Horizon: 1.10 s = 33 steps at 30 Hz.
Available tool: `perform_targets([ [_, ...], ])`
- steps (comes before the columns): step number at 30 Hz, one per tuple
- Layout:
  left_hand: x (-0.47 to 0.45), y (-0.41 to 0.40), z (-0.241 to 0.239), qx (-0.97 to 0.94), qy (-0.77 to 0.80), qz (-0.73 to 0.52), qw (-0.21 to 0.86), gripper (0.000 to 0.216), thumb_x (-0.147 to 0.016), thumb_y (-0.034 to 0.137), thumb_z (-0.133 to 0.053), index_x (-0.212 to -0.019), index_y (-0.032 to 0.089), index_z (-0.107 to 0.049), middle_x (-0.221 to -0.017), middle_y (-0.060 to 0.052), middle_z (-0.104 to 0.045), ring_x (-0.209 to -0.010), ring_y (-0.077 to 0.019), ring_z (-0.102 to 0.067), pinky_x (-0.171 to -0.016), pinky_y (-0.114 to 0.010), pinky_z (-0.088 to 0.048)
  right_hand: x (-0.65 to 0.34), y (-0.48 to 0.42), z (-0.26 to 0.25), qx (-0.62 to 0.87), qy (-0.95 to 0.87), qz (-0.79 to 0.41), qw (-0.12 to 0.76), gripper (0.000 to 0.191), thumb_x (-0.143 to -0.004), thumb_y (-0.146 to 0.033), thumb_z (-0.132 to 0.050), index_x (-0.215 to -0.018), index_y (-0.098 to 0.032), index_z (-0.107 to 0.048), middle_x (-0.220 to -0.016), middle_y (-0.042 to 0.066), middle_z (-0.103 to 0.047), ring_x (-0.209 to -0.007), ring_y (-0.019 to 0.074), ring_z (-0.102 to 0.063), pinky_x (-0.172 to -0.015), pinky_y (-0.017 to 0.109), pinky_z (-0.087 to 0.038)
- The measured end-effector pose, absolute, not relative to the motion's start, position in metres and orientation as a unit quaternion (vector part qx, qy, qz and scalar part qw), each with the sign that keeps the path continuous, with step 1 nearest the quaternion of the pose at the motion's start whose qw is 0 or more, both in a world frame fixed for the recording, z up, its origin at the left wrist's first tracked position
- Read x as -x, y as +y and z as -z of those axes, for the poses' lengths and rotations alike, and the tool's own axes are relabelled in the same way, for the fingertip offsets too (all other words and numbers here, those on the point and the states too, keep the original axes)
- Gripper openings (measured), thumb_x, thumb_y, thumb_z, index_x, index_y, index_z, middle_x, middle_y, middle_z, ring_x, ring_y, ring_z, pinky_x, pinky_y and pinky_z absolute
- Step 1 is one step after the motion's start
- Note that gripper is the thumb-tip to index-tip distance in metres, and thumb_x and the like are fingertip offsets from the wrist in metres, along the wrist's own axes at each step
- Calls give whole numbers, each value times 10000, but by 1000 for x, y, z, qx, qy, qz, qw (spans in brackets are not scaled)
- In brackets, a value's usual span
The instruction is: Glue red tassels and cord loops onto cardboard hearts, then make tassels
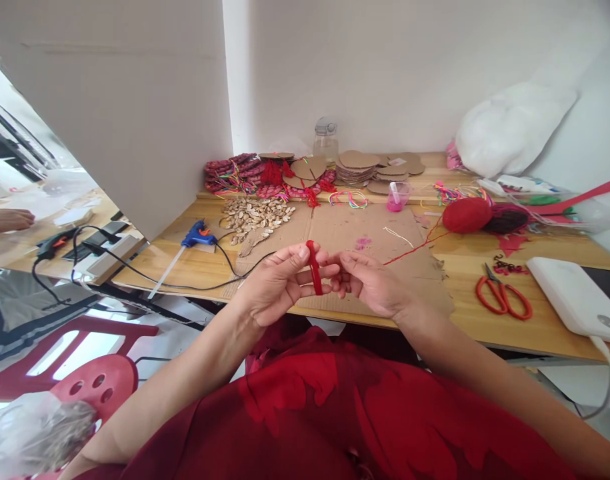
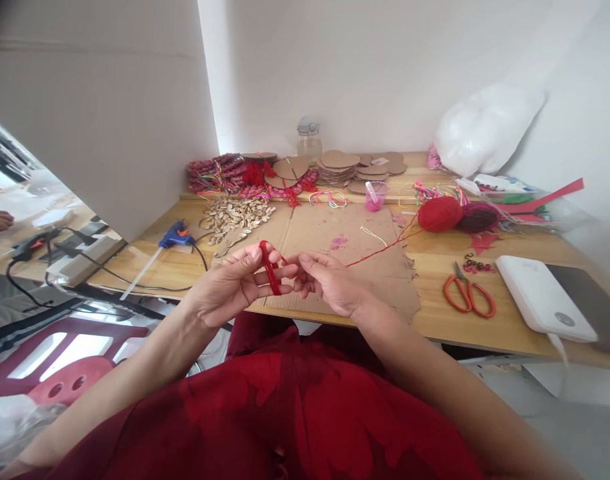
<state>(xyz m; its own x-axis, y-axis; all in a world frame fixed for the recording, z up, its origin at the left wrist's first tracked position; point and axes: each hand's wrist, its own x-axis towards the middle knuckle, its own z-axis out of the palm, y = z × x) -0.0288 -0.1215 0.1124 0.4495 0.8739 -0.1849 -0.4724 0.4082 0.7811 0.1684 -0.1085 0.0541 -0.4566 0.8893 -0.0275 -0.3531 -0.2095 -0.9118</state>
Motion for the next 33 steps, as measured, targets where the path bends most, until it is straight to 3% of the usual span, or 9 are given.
perform_targets([
  [3, 28, -120, -113, -331, 289, -443, 782, 126, -880, 227, -721, -960, 149, -664, -886, -34, -684, -965, -254, -735, -901, -475, -599, -165, -113, -48, 293, -410, -743, 440, 328, -828, -495, -754, -928, -184, -728, -823, 24, -686, -664, 118, -622, -560, 238, -474],
  [8, 25, -118, -114, -327, 276, -455, 781, 108, -890, 205, -706, -971, 148, -663, -850, -22, -682, -928, -221, -738, -892, -438, -611, -157, -121, -41, 302, -387, -748, 446, 289, -756, -417, -835, -906, -185, -750, -711, -1, -668, -602, 114, -606, -551, 247, -481],
  [21, 1, -104, -120, -300, 247, -488, 782, 48, -941, 133, -621, -968, 141, -660, -757, 19, -667, -655, -72, -663, -871, -371, -616, -165, -119, -47, 316, -387, -704, 504, 232, -757, -352, -845, -828, -185, -701, -713, -15, -684, -586, 88, -613, -528, 209, -466],
  [27, -8, -97, -115, -289, 255, -515, 765, 47, -918, 189, -672, -937, 150, -654, -791, 2, -689, -921, -195, -728, -913, -441, -594, -165, -122, -43, 345, -405, -611, 586, 381, -754, -341, -839, -1024, -241, -590, -883, -21, -711, -602, 129, -684, -497, 239, -518],
  [30, -13, -94, -112, -282, 264, -530, 755, 76, -895, 202, -705, -927, 155, -654, -803, -4, -695, -1001, -224, -722, -923, -419, -580, -164, -124, -43, 377, -450, -511, 628, 347, -804, -363, -792, -1055, -261, -576, -1102, 5, -676, -567, 109, -684, -472, 249, -536],
  [33, -18, -93, -110, -279, 275, -539, 745, 80, -892, 210, -708, -924, 161, -655, -812, -5, -694, -990, -224, -725, -910, -393, -572, -160, -124, -45, 402, -504, -450, 618, 261, -843, -392, -750, -1043, -254, -654, -1257, 37, -624, -533, 60, -646, -455, 227, -523],
])
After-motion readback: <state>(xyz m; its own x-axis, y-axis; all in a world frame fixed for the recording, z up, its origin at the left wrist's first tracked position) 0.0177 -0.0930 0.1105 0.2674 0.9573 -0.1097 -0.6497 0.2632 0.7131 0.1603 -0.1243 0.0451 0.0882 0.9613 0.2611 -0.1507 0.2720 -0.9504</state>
